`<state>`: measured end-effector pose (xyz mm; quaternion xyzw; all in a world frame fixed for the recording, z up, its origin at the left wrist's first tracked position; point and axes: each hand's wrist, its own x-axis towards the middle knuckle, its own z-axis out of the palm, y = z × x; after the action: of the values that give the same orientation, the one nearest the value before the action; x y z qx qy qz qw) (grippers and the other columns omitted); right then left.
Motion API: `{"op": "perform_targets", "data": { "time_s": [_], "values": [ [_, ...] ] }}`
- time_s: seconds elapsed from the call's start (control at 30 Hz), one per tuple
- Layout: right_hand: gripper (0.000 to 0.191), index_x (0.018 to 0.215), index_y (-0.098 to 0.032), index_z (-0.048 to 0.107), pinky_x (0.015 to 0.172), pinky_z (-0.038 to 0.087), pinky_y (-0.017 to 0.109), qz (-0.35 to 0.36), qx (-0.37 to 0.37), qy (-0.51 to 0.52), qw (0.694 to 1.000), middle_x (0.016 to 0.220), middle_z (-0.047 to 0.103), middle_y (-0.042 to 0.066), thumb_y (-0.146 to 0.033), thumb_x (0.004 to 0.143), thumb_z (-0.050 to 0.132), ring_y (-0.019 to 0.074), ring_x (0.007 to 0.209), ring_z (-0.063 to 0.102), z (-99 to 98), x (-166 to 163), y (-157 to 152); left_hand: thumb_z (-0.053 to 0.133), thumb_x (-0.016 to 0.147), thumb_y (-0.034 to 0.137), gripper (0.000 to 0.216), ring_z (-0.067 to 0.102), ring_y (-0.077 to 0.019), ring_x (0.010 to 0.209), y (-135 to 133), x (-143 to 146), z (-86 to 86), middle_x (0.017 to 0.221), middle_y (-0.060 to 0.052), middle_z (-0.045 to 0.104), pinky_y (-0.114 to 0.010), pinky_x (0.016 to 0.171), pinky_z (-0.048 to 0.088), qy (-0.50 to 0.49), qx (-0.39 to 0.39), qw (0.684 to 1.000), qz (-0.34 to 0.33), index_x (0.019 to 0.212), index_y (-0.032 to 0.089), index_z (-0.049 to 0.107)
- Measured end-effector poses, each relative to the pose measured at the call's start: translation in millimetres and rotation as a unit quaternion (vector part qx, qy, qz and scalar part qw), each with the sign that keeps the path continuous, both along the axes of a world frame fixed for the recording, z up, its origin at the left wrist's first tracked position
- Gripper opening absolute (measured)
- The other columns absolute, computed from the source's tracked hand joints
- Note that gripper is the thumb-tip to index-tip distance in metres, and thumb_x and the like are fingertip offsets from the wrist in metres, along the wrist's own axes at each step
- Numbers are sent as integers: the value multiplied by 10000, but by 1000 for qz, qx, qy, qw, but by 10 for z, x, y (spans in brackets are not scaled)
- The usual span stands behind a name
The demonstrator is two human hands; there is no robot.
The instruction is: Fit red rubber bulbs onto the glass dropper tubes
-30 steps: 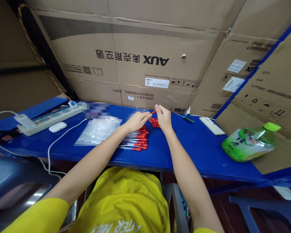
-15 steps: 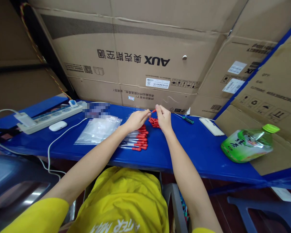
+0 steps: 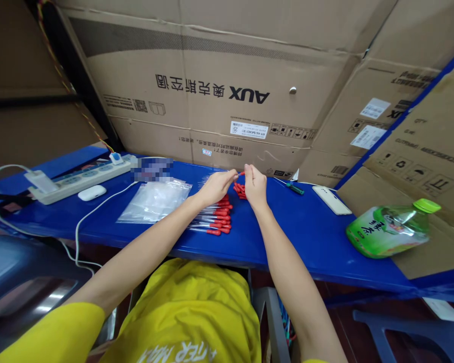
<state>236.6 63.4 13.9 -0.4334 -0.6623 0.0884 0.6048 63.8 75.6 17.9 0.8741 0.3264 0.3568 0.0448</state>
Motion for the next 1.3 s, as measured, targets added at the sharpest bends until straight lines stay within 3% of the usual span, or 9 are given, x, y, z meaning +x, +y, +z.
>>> {"op": "perform_targets", "data": {
  "time_s": [0.5, 0.77, 1.3],
  "values": [
    [572, 685, -251, 383, 625, 305, 310, -29, -10, -28, 999, 602, 374, -47, -687, 1055, 410, 146, 597, 362, 37, 6, -37, 328, 1134, 374, 377, 667, -192, 785, -37, -35, 103, 927, -95, 747, -281, 697, 385, 29, 14, 999, 8, 953, 191, 604],
    [565, 686, -239, 425, 618, 295, 316, -34, -6, -25, 999, 610, 430, -36, -654, 1068, 398, 142, 582, 379, 18, -11, -41, 346, 1123, 361, 351, 617, -175, 733, -6, -43, 69, 839, -71, 713, -282, 694, 372, 13, 0, 1000, -14, 924, 191, 580],
    [539, 678, -262, 349, 599, 234, 333, -73, 12, -79, 994, 557, 350, -45, -616, 1084, 372, 153, 538, 328, 30, -44, -71, 318, 1122, 369, 388, 600, -177, 706, -2, -42, 86, 805, -75, 697, -287, 679, 357, 16, 4, 1000, -18, 874, 194, 559]
  ]
}}
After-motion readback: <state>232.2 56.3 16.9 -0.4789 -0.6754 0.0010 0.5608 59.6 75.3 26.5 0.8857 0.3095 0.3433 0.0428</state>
